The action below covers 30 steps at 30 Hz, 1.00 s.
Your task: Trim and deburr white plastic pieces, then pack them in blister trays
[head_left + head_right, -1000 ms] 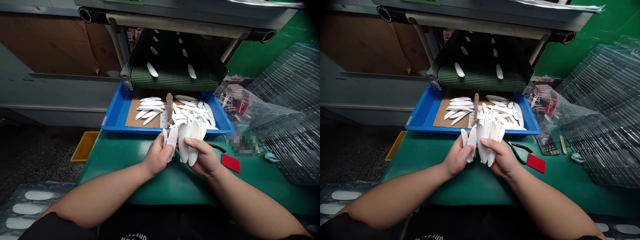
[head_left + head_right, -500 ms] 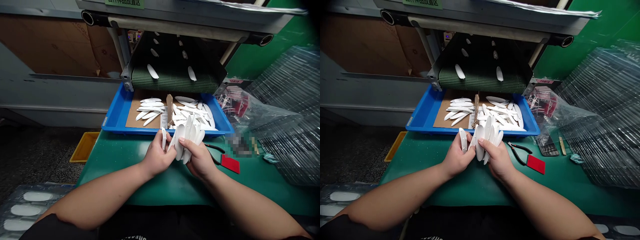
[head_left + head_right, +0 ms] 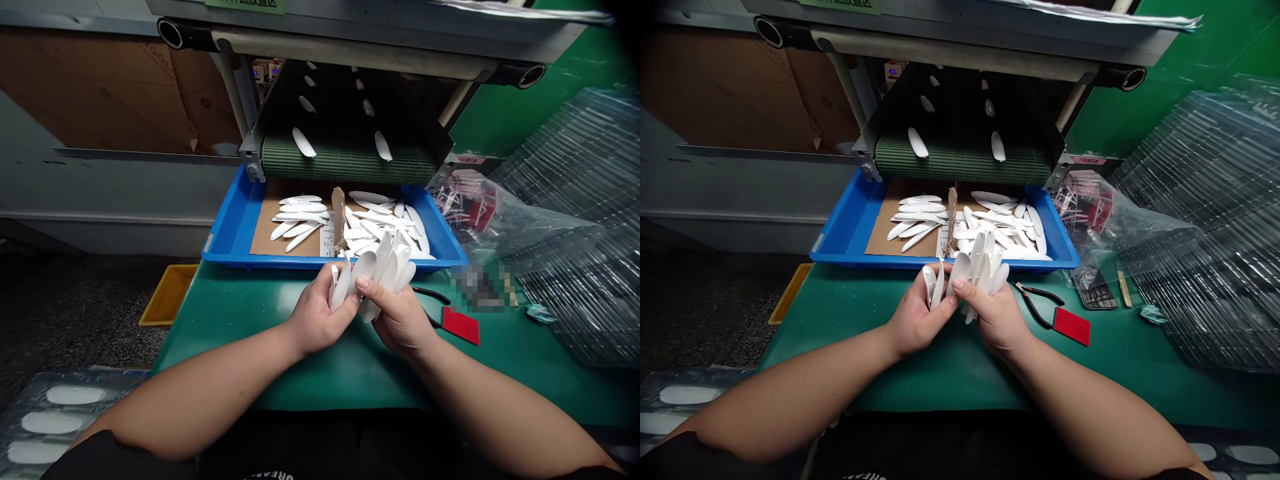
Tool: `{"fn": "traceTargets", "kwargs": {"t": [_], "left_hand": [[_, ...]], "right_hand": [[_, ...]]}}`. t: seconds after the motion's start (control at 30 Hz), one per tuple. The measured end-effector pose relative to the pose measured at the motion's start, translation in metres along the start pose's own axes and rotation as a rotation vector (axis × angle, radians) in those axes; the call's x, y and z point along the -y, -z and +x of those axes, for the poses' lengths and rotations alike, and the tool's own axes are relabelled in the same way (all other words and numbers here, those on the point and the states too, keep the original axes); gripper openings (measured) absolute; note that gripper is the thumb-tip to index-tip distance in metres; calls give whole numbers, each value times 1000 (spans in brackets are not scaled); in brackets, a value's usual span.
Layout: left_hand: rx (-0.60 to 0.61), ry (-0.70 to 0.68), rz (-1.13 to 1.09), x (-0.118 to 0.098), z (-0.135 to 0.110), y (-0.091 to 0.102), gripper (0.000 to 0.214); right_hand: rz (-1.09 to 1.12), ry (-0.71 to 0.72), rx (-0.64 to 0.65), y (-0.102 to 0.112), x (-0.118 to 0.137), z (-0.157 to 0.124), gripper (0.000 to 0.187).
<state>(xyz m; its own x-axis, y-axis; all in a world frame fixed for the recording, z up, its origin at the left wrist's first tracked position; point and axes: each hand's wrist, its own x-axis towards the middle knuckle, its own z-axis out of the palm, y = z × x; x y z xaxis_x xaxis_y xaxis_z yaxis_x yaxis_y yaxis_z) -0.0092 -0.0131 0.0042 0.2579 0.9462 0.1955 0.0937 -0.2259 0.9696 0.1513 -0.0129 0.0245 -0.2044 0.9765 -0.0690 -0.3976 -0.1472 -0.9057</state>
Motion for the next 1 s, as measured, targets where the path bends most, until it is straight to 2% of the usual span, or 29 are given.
{"fn": "traceTargets", "kwargs": {"t": [0.13, 0.2, 0.3, 0.37, 0.63, 0.8, 0.9, 1.0], "left_hand": [[20, -40, 198, 1, 3, 3, 44], [17, -115, 270, 3, 6, 5, 42], [9, -239, 323, 5, 10, 8, 33], [10, -264, 310, 4, 12, 10, 34], [5, -42, 133, 3, 9, 9, 54], [53, 60, -28, 7, 9, 6, 62], [60, 84, -15, 6, 11, 6, 62], [45, 71, 59, 5, 13, 8, 74]], "right_hand": [[15, -13, -30, 1, -3, 2, 33], [10, -11, -39, 3, -4, 2, 37], [-46, -8, -29, 6, -3, 3, 36], [-96, -1, -28, 9, -3, 3, 33], [-148, 44, -98, 15, -6, 6, 22], [-233, -6, -111, 13, -1, 3, 31], [-280, -22, -120, 9, 2, 1, 39], [-292, 66, -120, 6, 5, 0, 39]]}}
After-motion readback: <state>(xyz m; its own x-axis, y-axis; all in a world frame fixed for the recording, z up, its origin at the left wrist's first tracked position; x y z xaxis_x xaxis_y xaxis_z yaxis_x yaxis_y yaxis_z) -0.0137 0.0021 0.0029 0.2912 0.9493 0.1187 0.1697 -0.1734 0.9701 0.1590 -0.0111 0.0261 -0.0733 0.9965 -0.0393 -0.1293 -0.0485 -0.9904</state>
